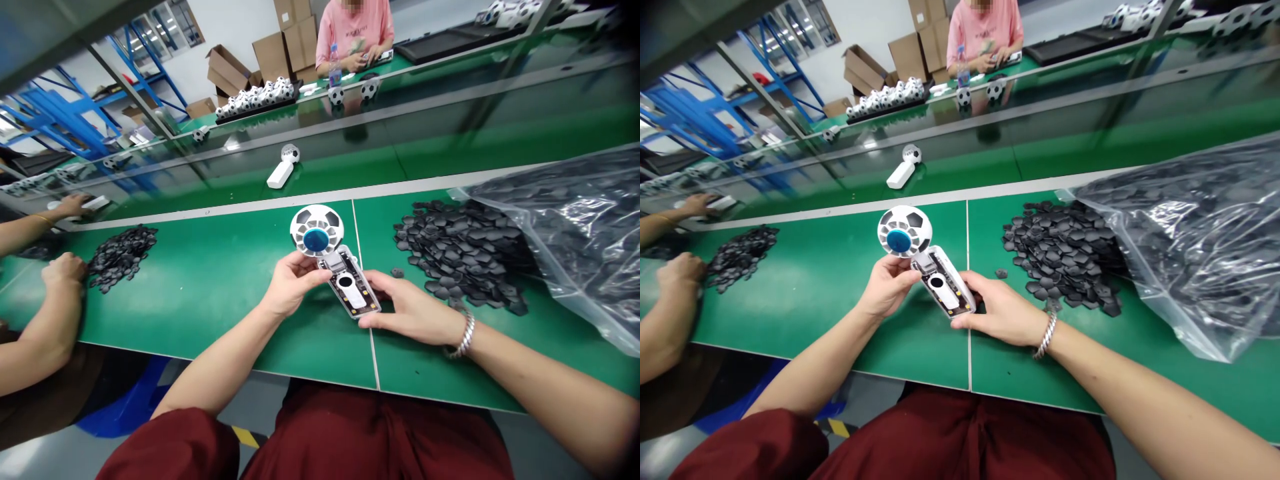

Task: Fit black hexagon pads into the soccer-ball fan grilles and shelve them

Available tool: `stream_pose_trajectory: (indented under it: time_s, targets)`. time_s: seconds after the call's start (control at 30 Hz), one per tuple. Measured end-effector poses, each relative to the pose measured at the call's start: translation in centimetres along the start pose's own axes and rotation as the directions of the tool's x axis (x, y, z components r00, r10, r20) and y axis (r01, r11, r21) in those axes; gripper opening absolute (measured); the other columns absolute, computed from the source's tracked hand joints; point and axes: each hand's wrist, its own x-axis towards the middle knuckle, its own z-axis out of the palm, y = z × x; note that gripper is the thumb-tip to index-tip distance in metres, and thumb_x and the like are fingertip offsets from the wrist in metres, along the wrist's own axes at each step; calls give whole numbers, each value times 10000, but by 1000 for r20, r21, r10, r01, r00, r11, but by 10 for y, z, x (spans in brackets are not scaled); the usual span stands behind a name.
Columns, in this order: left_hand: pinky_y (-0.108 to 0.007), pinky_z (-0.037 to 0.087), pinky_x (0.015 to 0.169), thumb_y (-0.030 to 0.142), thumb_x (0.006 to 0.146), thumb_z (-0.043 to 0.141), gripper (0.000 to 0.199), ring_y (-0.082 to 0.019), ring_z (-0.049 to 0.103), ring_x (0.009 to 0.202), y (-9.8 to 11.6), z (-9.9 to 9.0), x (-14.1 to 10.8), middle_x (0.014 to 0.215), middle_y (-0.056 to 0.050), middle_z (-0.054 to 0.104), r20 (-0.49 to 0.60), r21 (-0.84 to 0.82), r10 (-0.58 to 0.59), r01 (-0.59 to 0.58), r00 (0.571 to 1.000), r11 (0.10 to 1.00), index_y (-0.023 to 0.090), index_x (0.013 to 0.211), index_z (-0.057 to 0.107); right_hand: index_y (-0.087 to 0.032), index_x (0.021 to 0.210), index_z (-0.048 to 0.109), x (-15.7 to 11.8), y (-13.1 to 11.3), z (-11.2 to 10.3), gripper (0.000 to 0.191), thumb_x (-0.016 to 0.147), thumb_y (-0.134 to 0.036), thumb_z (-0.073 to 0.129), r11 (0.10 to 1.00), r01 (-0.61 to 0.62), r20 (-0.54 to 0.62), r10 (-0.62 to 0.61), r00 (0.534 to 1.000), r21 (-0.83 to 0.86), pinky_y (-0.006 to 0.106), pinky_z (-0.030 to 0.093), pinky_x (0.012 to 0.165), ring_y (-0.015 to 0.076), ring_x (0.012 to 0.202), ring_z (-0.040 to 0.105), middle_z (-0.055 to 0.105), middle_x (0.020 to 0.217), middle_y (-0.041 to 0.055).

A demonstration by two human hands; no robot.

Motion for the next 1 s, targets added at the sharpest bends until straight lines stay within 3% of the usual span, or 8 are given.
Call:
stream_pose_trajectory:
  time_s: [0.07,0.23,0.47,0.7,1.0]
  targets:
    - [-300,502,803,180,623,771,266,-171,645,836,-2,1,-1,906,-50,700,43,16,-18,17,999,1000,174,873,681,-178,1187,450,-1,-3,0,547,738,-422,646,998,37,-31,-38,999,-57,384,467,862,228,973,563,566,1140,95]
    - [-261,508,722,163,590,791,264,-131,636,719,-6,7,-3,810,-19,701,123,53,-46,40,991,998,173,826,674,-204,1139,488,-2,-5,-2,311,886,-380,447,981,194,-186,-191,964,-6,304,483,822,179,974,581,592,1123,62]
    - [-297,494,754,217,653,755,254,-148,605,747,-8,9,-5,765,-15,657,207,212,41,-86,978,973,184,894,682,-206,1042,511,-5,-5,-2,211,865,-319,508,954,265,-333,-297,895,-139,251,482,734,145,851,589,610,955,31]
    - [-279,492,788,199,685,728,204,-147,607,803,-7,11,-6,858,-16,676,261,263,172,-242,950,934,208,886,693,-183,963,524,-8,-11,-2,181,828,-300,553,885,319,-368,-437,820,-339,225,463,647,119,718,558,586,808,9]
    - [-239,531,720,144,705,692,122,-138,640,750,1,20,-11,817,-19,696,262,270,218,-288,940,919,179,822,691,-187,857,504,-9,-18,5,131,799,-277,578,819,304,-399,-517,757,-486,220,459,595,113,654,556,588,740,5]
